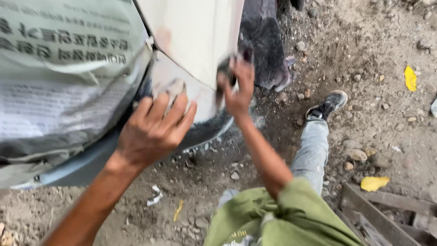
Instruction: The person sands the side panel of a white car using a sanding block, focusing on the area around the door handle and lower edge. They periodically wipe the surface with a cloth and dip the sanding block into a bucket of water before resuming sanding.
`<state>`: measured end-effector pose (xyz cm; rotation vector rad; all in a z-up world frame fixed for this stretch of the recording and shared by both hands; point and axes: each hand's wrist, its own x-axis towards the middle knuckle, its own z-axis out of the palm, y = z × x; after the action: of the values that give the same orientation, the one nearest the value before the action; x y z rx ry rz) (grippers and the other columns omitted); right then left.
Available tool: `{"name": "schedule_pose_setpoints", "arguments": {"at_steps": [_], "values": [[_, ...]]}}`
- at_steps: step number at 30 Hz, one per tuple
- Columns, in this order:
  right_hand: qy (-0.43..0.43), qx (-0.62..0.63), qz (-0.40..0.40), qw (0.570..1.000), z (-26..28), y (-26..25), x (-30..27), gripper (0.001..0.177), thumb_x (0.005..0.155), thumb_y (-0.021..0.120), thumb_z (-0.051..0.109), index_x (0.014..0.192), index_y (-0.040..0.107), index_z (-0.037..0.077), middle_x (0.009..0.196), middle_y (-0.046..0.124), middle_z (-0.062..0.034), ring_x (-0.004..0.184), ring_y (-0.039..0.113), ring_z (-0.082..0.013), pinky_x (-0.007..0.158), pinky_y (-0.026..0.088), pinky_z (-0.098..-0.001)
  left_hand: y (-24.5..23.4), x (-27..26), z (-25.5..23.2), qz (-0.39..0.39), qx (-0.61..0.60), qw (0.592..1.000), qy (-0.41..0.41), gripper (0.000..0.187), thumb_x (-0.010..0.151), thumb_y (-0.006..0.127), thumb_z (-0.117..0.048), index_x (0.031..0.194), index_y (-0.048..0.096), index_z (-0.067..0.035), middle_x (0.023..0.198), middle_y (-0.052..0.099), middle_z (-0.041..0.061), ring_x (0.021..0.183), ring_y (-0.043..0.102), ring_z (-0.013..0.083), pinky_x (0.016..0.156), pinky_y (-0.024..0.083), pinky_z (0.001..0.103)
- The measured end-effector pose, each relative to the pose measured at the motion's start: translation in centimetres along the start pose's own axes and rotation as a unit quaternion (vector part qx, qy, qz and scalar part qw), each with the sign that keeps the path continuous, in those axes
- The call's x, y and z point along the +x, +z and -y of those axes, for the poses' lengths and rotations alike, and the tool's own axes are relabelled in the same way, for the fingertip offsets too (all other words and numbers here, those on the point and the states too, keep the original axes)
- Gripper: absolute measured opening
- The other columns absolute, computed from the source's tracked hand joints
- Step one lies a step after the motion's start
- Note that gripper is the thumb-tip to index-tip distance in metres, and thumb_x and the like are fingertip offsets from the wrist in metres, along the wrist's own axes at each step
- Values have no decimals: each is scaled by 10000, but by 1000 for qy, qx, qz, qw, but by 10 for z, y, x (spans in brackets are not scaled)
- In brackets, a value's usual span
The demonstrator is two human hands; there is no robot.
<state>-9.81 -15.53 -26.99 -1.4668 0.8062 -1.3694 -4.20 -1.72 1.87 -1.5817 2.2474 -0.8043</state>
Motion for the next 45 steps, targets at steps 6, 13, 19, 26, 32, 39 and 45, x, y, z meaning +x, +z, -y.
{"name": "schedule_pose_setpoints", "arguments": {"at_steps": [6, 13, 19, 26, 32, 39, 45], "values": [[-7, -31, 7, 999, -18, 5, 17, 441, 957, 772, 412, 1269, 671, 117, 1296, 566, -116, 1269, 558, -271, 1059, 559, -456, 11, -38, 10, 12, -73, 995, 62, 330, 965, 650, -192, 1281, 742, -173, 1269, 677, 58, 988, 601, 216, 807, 496, 348], [53, 9, -5, 999, 15, 2, 3, 432, 939, 773, 422, 1222, 693, 105, 1328, 579, -89, 1261, 568, -272, 1056, 533, -482, 25, -51, 20, -47, -70, 993, 88, 368, 1009, 673, -162, 1372, 688, -226, 1354, 635, 16, 1037, 586, 162, 851, 495, 302], [48, 31, 19, 998, 16, 3, -3, 403, 987, 756, 398, 1237, 683, 91, 1300, 593, -76, 1259, 575, -217, 1063, 548, -366, 26, -47, 24, -82, -100, 989, 79, 350, 1006, 695, -264, 1348, 696, -192, 1346, 644, 35, 1042, 591, 187, 856, 508, 323], [138, 27, 26, 990, 44, -3, -37, 504, 913, 736, 519, 1177, 653, 97, 1127, 534, -29, 1000, 572, -143, 799, 559, -303, 17, -47, 21, -100, -113, 986, 70, 396, 981, 750, -359, 1334, 716, -185, 1345, 650, 57, 1037, 576, 204, 883, 518, 352], [212, -34, 11, 977, 16, 2, 9, 546, 889, 714, 577, 1121, 667, 85, 1068, 482, -46, 933, 542, -170, 738, 554, -337, 15, -48, 22, -83, -111, 987, 80, 371, 970, 747, -353, 1291, 723, -170, 1315, 657, 55, 1038, 585, 211, 850, 508, 352], [210, -64, 23, 975, -22, 1, -9, 481, 953, 742, 491, 1108, 684, 39, 1096, 545, -58, 969, 591, -185, 778, 602, -354, 20, -54, 15, -83, -129, 986, 72, 396, 997, 746, -386, 1314, 739, -149, 1323, 657, 59, 1029, 570, 191, 850, 500, 336], [256, 158, 76, 951, 40, -42, -7, 614, 908, 696, 404, 1386, 495, 76, 1024, 681, -32, 858, 709, -156, 752, 653, -324, 17, -49, 22, -80, -104, 988, 76, 398, 968, 753, -396, 1294, 734, -166, 1340, 655, 63, 1058, 587, 215, 860, 503, 352]]}}
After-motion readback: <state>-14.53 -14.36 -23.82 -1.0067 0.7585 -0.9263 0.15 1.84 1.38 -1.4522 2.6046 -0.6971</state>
